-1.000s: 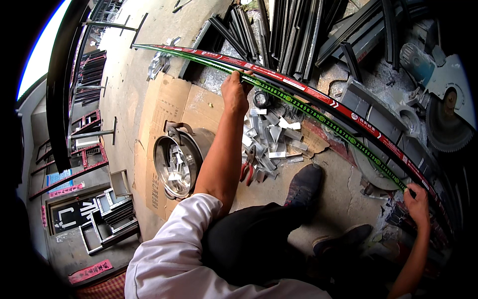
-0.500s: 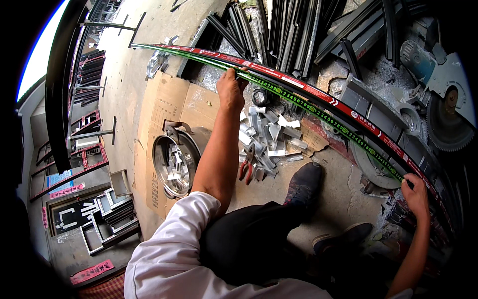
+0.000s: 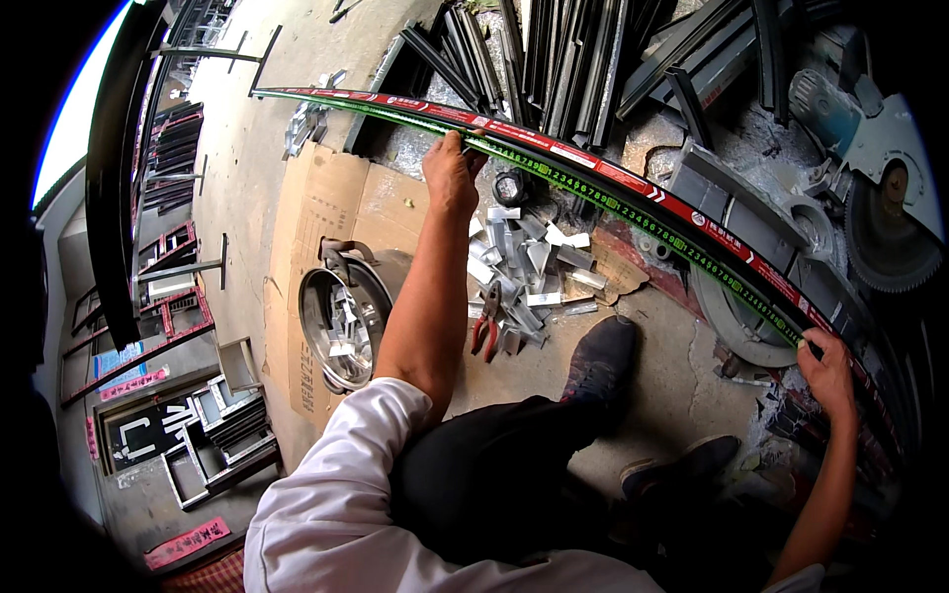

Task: The person measures the dimensions of a window frame using a tape measure, then moves to a cutting station to measure and mark a long metal profile. They use a marker to mark the measured length on the profile.

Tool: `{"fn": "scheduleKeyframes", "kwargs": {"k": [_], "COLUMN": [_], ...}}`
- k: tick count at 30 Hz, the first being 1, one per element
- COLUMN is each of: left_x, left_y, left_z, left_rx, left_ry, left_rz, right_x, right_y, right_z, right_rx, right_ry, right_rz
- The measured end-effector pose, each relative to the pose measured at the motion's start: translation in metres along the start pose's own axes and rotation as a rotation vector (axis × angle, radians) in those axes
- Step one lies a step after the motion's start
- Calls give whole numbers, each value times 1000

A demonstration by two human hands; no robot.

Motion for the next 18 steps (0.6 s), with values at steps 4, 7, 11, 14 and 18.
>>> {"fn": "scheduleKeyframes", "kwargs": {"k": [4,7,11,14,18], "left_x": [-1,-4,-9,-4,0], "left_y": [1,0,-13,-12,2], "left_z": [0,-1,0,-7,-7], "left_rx": [4,15,57,61,1], "left_ry": [6,-8,-5,-14,-67], "left_rz": [-1,39,76,60,47], "right_x": [1,-1,11,15,10], "right_y": [6,1,-5,-5,-2], "right_z": [-1,3,0,7,19], "right_rx": [3,-58,13,-5,-88], "right_ry": [45,-38,-11,-31,-75], "right_rz": [-15,16,0,-59,-106]}}
Point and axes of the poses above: each hand's wrist, its own z-axis towards the middle knuckle, its own x-axis out of the back of the hand, y = z × x, the point moved 10 cm from there along z, towards the middle knuckle, and after that the axes turned 8 degrees about -z, right-handed, at the moved point
